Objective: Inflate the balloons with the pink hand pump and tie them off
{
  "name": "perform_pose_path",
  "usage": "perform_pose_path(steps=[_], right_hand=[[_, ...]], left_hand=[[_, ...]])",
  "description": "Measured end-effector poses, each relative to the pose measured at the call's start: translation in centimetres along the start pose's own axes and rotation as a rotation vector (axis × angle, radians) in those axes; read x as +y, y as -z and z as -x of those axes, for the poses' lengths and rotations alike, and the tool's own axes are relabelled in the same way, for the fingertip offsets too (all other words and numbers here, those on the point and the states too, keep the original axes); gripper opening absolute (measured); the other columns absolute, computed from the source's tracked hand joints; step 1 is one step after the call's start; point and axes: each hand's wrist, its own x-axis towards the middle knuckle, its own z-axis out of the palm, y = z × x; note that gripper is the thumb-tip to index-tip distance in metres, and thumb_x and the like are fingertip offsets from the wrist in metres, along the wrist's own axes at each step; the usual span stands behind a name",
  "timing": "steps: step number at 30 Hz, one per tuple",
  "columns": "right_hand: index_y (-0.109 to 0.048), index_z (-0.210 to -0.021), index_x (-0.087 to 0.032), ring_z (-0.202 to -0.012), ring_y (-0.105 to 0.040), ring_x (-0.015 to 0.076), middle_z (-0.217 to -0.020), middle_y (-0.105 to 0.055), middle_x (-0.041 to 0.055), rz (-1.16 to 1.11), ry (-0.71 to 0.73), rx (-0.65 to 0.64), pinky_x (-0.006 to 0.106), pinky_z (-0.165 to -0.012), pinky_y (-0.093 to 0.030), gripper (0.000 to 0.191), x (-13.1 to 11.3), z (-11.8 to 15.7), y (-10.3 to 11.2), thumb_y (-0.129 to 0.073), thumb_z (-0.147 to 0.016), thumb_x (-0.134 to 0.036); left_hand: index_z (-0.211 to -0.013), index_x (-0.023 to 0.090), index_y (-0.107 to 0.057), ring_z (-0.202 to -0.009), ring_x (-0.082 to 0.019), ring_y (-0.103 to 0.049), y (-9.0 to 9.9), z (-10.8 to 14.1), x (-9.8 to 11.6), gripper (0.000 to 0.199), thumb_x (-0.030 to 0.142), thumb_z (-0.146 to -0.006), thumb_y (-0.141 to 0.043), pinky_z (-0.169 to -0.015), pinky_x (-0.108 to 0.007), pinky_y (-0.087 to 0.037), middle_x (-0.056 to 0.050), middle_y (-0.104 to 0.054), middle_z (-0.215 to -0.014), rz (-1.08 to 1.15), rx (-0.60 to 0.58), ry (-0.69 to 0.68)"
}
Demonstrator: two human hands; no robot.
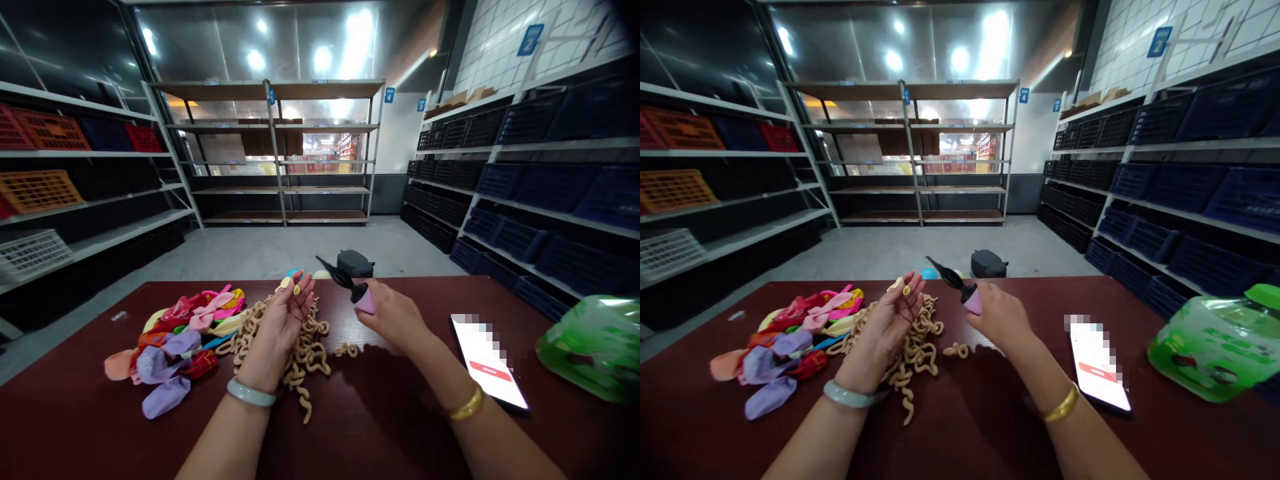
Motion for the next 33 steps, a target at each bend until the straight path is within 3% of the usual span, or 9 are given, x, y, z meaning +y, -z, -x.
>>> perform_pose_path(steps=[4, 9, 14, 21, 27, 33], right_hand=[[-0.052, -0.112, -0.024, -0.088, -0.063, 0.0269, -0.105, -0.065, 0.0084, -0.012, 0.139, -0.010, 0.033, -0.064, -0.039, 0.043, -1.4, 0.9, 1.0, -0.059, -0.076, -0.047], [-0.054, -0.109, -0.024, -0.081, -0.063, 0.0265, -0.097, -0.066, 0.0079, 0.012, 0.158, -0.060, 0.033, -0.063, -0.038, 0.042, -1.5, 1.3, 0.5, -0.061, -0.075, -0.047], [-0.053, -0.113, -0.024, -0.080, -0.063, 0.0262, -0.098, -0.067, 0.0087, 0.024, 0.147, -0.077, 0.032, -0.062, -0.037, 0.047, -1.5, 1.3, 0.3, -0.063, -0.074, -0.046], [-0.054, -0.103, -0.023, -0.074, -0.063, 0.0245, -0.091, -0.067, 0.0064, 0.018, 0.157, -0.068, 0.031, -0.057, -0.034, 0.036, -1.6, 1.4, 0.5, -0.062, -0.073, -0.042], [-0.055, -0.102, -0.023, -0.076, -0.062, 0.0241, -0.091, -0.067, 0.0061, -0.004, 0.161, -0.087, 0.031, -0.058, -0.033, 0.034, -1.4, 1.3, 0.5, -0.061, -0.072, -0.040], [-0.053, -0.103, -0.023, -0.078, -0.062, 0.0243, -0.095, -0.067, 0.0058, -0.031, 0.198, -0.034, 0.031, -0.058, -0.032, 0.040, -1.2, 1.2, 0.1, -0.063, -0.072, -0.046]], left_hand=[[-0.103, 0.014, -0.064, -0.090, -0.015, -0.068, -0.3, -0.2, -0.2, 0.017, 0.015, -0.090, -0.053, -0.081, -0.028, -0.056, -0.011, -0.070, -0.106, 0.085, 0.045, -0.018], [-0.103, 0.013, -0.064, -0.098, -0.018, -0.067, -0.8, 0.0, -0.1, 0.017, 0.015, -0.090, -0.053, -0.081, -0.028, -0.056, -0.012, -0.068, -0.110, 0.050, 0.111, -0.066], [-0.107, 0.015, -0.063, -0.098, -0.018, -0.067, -0.6, -0.1, -0.4, 0.020, 0.018, -0.088, -0.057, -0.080, -0.027, -0.056, -0.012, -0.067, -0.113, -0.011, 0.060, -0.085], [-0.113, 0.015, -0.058, -0.091, -0.018, -0.068, -0.9, 0.2, -1.1, 0.028, 0.026, -0.088, -0.059, -0.078, -0.028, -0.054, -0.013, -0.070, -0.106, -0.241, 0.055, -0.208], [-0.115, 0.016, -0.052, -0.093, -0.019, -0.068, -1.3, 0.3, -1.5, 0.041, 0.025, -0.078, -0.070, -0.082, -0.030, -0.051, -0.010, -0.072, -0.098, -0.302, 0.043, -0.300], [-0.114, 0.018, -0.052, -0.099, -0.019, -0.067, -1.4, 0.4, -1.7, 0.044, 0.020, -0.076, -0.073, -0.088, -0.032, -0.050, -0.010, -0.072, -0.102, -0.223, -0.009, -0.240]])
